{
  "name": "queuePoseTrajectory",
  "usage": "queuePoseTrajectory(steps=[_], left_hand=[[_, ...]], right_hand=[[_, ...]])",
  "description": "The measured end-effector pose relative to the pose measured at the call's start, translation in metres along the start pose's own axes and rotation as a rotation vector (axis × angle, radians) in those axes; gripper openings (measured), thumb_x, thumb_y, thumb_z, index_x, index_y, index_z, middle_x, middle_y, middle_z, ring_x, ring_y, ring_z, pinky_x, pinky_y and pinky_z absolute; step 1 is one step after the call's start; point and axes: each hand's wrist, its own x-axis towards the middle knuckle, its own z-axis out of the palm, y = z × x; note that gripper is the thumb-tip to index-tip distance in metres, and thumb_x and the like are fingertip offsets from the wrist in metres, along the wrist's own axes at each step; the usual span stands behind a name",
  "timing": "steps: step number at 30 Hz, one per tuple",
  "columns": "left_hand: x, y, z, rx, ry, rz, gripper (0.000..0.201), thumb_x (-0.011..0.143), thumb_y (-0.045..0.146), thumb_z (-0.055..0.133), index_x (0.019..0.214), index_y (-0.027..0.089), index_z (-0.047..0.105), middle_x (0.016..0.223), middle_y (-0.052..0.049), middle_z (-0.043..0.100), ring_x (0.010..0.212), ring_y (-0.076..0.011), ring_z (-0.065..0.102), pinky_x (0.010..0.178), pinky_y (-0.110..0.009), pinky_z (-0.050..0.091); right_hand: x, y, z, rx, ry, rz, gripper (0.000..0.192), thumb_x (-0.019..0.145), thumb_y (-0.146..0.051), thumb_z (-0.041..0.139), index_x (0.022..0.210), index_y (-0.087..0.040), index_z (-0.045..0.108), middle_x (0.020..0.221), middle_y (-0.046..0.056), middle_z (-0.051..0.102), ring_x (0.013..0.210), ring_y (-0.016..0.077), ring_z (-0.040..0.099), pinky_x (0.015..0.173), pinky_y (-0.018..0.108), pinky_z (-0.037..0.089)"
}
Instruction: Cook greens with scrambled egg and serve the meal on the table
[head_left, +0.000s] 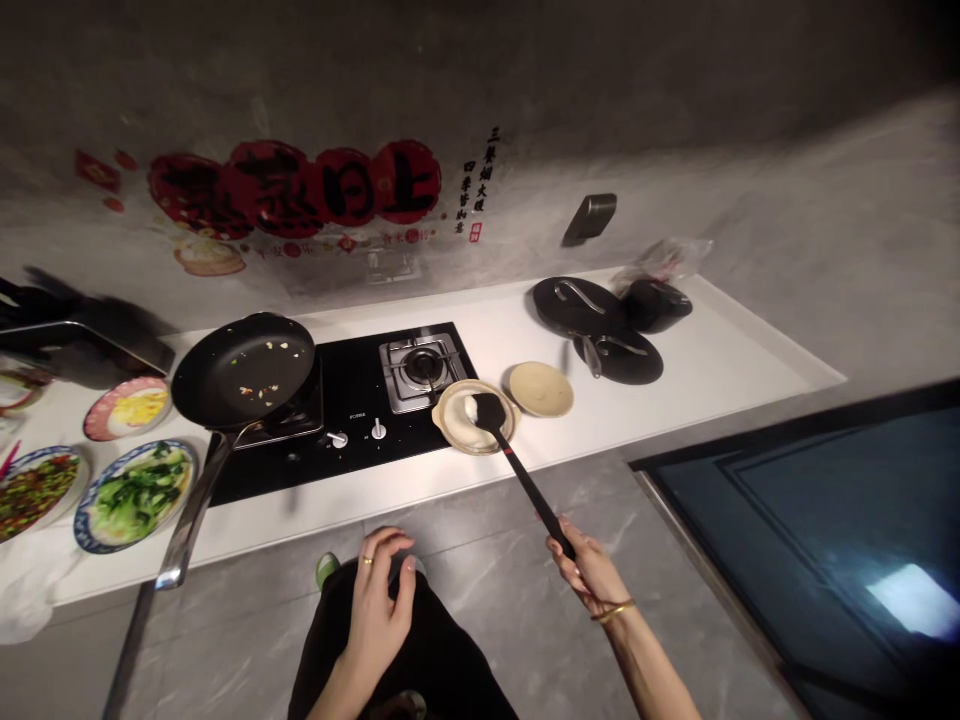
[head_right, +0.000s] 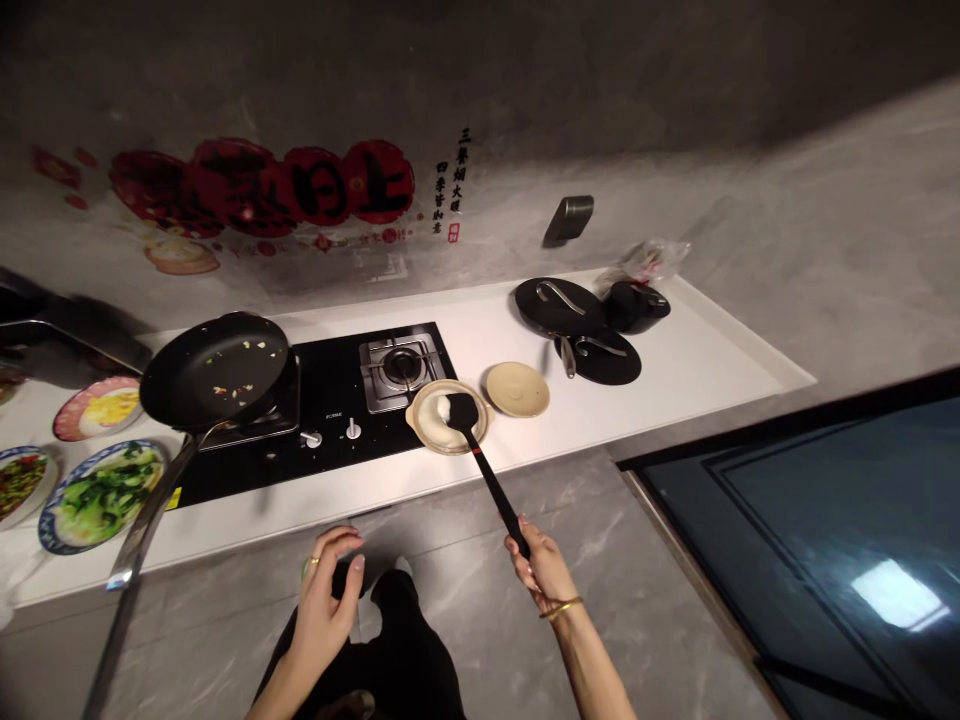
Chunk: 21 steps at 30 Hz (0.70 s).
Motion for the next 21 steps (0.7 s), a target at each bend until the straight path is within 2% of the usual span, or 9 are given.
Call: queuePoseTrajectory(steps=[4,7,9,11,13,16,19,21], left_hand=[[0.000,-0.003,0.000,-0.016,-0.002,0.000,0.017,0.085,0.019,0.046,0.097,0.021,0.057,0.103,-0.009,0.058,0.099,-0.0203,0.057,0.083,-0.035,0.049],[0.000,-0.005,-0.001,-0.033,0.037,-0.003,0.017,0.085,0.018,0.046,0.097,0.020,0.057,0.103,-0.009,0.057,0.099,-0.0200,0.057,0.083,-0.035,0.049],[0.001,-0.006,-0.005,-0.040,0.076,-0.015,0.017,0.084,0.018,0.046,0.097,0.020,0.057,0.103,-0.009,0.057,0.099,-0.0198,0.057,0.084,-0.035,0.049],[0.002,-0.008,-0.011,-0.048,0.115,-0.031,0.018,0.084,0.017,0.045,0.097,0.020,0.057,0.102,-0.009,0.058,0.099,-0.0194,0.057,0.084,-0.035,0.049],[0.003,-0.011,-0.022,-0.052,0.159,-0.049,0.018,0.084,0.016,0.044,0.097,0.020,0.057,0.102,-0.009,0.058,0.099,-0.0191,0.057,0.084,-0.034,0.049],[0.001,-0.022,-0.043,-0.030,0.255,-0.092,0.018,0.085,0.016,0.043,0.097,0.020,0.056,0.102,-0.010,0.057,0.100,-0.0194,0.056,0.084,-0.036,0.049],[-0.008,-0.041,-0.068,0.013,0.360,-0.154,0.018,0.085,0.017,0.043,0.099,0.021,0.055,0.104,-0.010,0.056,0.102,-0.0198,0.056,0.085,-0.037,0.048],[-0.016,-0.058,-0.085,0.039,0.423,-0.200,0.018,0.085,0.018,0.044,0.099,0.021,0.055,0.105,-0.010,0.056,0.102,-0.0202,0.056,0.085,-0.037,0.048]], right_hand=[[-0.006,-0.010,-0.005,-0.045,0.044,-0.049,0.050,0.051,-0.060,0.069,0.063,-0.019,0.042,0.050,-0.007,0.043,0.033,-0.0015,0.017,0.031,0.014,0.007],[-0.016,-0.026,0.000,-0.138,0.018,-0.080,0.051,0.056,-0.064,0.064,0.058,-0.018,0.042,0.048,-0.007,0.040,0.033,-0.0013,0.016,0.031,0.015,0.007],[-0.022,-0.042,0.012,-0.220,-0.035,-0.098,0.051,0.060,-0.066,0.060,0.056,-0.018,0.043,0.043,-0.008,0.034,0.034,-0.0005,0.014,0.032,0.015,0.007],[-0.026,-0.059,0.034,-0.304,-0.104,-0.116,0.052,0.064,-0.067,0.056,0.054,-0.018,0.045,0.041,-0.010,0.027,0.034,0.0005,0.013,0.032,0.016,0.007],[-0.027,-0.076,0.069,-0.366,-0.191,-0.146,0.051,0.067,-0.066,0.054,0.055,-0.018,0.046,0.041,-0.009,0.029,0.034,0.0009,0.013,0.032,0.016,0.007],[-0.022,-0.089,0.143,-0.377,-0.346,-0.192,0.048,0.066,-0.064,0.058,0.061,-0.017,0.047,0.050,-0.005,0.042,0.035,0.0007,0.016,0.031,0.016,0.008],[-0.009,-0.084,0.227,-0.379,-0.504,-0.224,0.048,0.063,-0.064,0.060,0.064,-0.018,0.046,0.055,-0.003,0.047,0.036,0.0006,0.020,0.032,0.015,0.010],[0.004,-0.074,0.278,-0.437,-0.563,-0.292,0.048,0.066,-0.065,0.056,0.065,-0.018,0.046,0.054,-0.004,0.046,0.036,0.0013,0.022,0.032,0.016,0.013]])
